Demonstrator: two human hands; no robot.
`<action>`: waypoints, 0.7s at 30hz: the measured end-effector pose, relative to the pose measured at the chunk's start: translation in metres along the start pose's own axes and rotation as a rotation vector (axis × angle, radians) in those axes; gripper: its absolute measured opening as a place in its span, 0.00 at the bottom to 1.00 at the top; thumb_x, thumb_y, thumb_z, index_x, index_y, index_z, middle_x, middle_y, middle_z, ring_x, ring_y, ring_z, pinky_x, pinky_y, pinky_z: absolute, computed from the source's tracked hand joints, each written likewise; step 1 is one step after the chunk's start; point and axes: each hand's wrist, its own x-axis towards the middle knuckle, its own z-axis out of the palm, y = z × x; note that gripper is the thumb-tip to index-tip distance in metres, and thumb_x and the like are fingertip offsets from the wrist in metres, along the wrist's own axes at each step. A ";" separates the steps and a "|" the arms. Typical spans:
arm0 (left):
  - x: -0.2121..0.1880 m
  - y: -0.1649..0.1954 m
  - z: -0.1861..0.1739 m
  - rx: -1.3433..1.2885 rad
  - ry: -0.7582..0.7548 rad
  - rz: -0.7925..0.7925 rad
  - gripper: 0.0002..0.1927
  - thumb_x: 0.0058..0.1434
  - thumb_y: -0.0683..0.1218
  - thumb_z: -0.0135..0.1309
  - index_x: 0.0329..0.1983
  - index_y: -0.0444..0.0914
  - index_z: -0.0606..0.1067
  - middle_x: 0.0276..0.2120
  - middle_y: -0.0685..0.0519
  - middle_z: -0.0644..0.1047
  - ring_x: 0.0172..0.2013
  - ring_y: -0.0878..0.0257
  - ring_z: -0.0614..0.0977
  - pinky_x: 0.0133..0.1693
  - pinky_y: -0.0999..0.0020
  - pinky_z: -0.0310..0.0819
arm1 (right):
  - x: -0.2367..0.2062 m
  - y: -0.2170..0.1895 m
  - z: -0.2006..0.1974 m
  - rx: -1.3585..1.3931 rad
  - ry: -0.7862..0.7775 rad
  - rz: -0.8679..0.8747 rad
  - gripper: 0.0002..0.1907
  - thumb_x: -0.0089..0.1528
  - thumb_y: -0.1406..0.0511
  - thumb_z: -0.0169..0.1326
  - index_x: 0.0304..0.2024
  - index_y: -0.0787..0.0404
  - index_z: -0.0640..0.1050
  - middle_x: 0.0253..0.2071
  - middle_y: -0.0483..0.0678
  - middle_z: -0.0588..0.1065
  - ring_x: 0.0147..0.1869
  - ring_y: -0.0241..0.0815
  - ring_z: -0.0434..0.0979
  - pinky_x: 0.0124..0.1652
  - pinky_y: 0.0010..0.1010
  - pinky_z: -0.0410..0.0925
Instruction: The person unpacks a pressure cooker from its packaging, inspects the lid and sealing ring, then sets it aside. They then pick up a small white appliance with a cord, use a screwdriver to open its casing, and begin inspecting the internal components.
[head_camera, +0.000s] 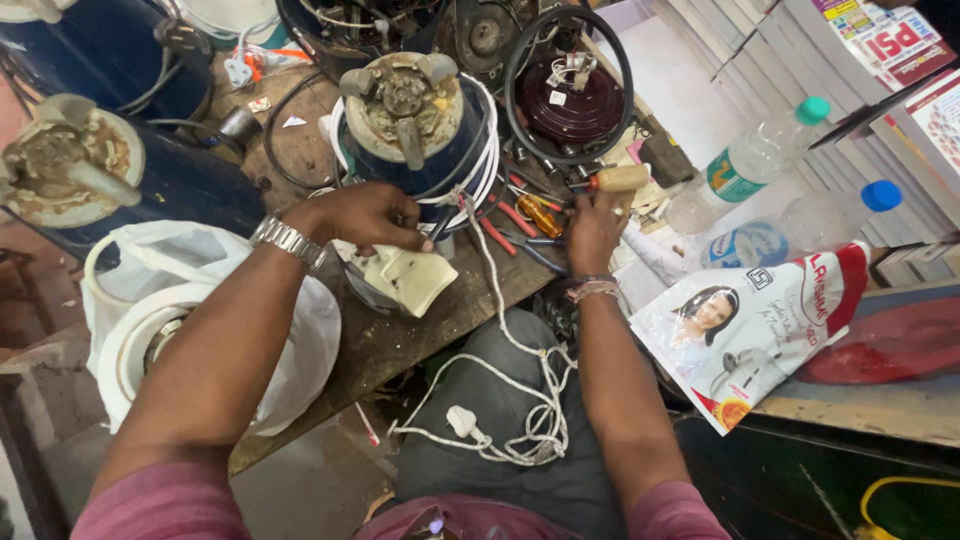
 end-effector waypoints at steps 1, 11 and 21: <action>-0.001 -0.001 -0.001 -0.015 0.004 0.001 0.25 0.55 0.63 0.61 0.24 0.36 0.75 0.17 0.55 0.72 0.18 0.65 0.75 0.22 0.66 0.71 | -0.001 -0.008 -0.008 -0.002 0.061 0.007 0.12 0.62 0.68 0.58 0.48 0.51 0.83 0.51 0.54 0.76 0.57 0.55 0.76 0.64 0.56 0.57; -0.004 -0.007 0.000 -0.018 0.029 0.079 0.23 0.58 0.59 0.62 0.24 0.34 0.75 0.16 0.52 0.72 0.16 0.62 0.74 0.20 0.63 0.67 | -0.046 -0.130 -0.180 0.860 -0.123 -0.137 0.07 0.64 0.68 0.63 0.44 0.63 0.82 0.38 0.51 0.79 0.40 0.42 0.79 0.41 0.32 0.70; 0.000 -0.010 -0.001 -0.027 0.016 0.118 0.23 0.58 0.59 0.61 0.24 0.35 0.76 0.16 0.53 0.74 0.16 0.64 0.75 0.19 0.66 0.67 | -0.074 -0.180 -0.191 0.907 -0.019 -0.114 0.05 0.63 0.68 0.63 0.37 0.65 0.81 0.32 0.51 0.79 0.31 0.42 0.79 0.32 0.29 0.68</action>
